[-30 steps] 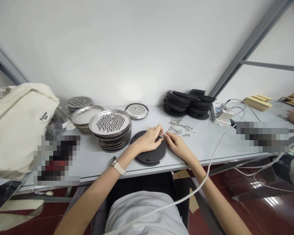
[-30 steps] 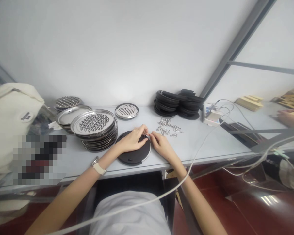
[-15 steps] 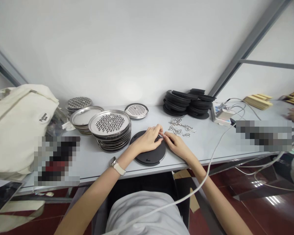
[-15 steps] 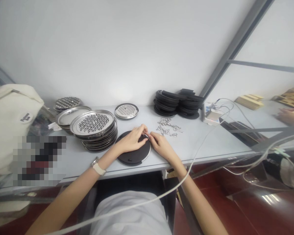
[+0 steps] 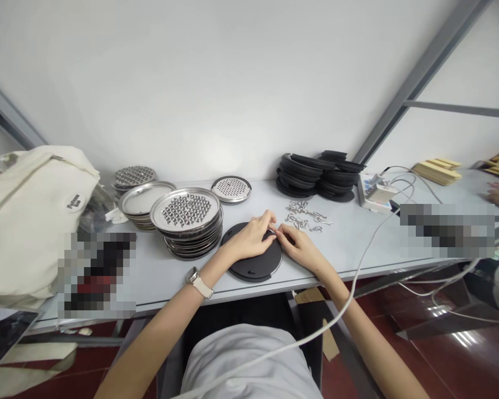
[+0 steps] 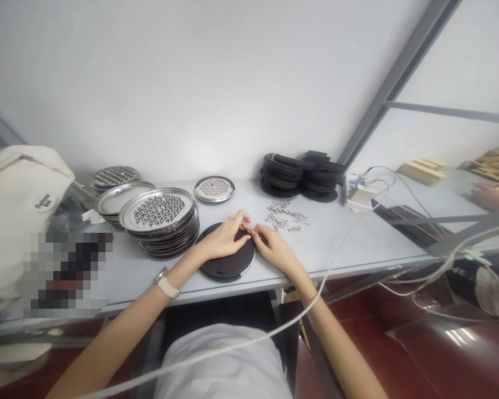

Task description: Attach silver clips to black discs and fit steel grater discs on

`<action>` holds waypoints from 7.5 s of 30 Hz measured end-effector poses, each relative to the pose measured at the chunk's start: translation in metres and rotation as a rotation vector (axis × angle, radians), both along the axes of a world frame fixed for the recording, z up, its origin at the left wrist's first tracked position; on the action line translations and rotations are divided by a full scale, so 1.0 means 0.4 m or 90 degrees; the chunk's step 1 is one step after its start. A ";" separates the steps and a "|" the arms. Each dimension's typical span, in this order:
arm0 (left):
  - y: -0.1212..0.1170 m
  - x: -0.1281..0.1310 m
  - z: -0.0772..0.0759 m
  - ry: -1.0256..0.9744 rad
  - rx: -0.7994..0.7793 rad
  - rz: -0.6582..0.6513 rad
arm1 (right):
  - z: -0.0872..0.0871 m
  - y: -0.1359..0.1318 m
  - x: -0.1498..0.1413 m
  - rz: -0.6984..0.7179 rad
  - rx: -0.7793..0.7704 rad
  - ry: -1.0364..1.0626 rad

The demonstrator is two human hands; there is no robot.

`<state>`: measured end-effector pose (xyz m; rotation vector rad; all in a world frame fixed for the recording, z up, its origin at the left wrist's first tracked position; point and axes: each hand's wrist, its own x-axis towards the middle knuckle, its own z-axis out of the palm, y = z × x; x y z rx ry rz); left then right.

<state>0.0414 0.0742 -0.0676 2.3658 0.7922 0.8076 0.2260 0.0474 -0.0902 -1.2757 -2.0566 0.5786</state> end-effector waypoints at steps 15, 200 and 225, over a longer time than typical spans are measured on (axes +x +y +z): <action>0.003 0.000 -0.003 -0.027 -0.007 0.010 | 0.000 0.001 0.002 0.012 0.006 -0.008; -0.002 -0.002 0.009 0.125 0.116 0.070 | 0.005 0.000 0.004 -0.005 0.001 -0.007; -0.001 -0.001 0.004 0.120 0.110 0.068 | 0.001 -0.002 0.005 0.005 -0.001 -0.012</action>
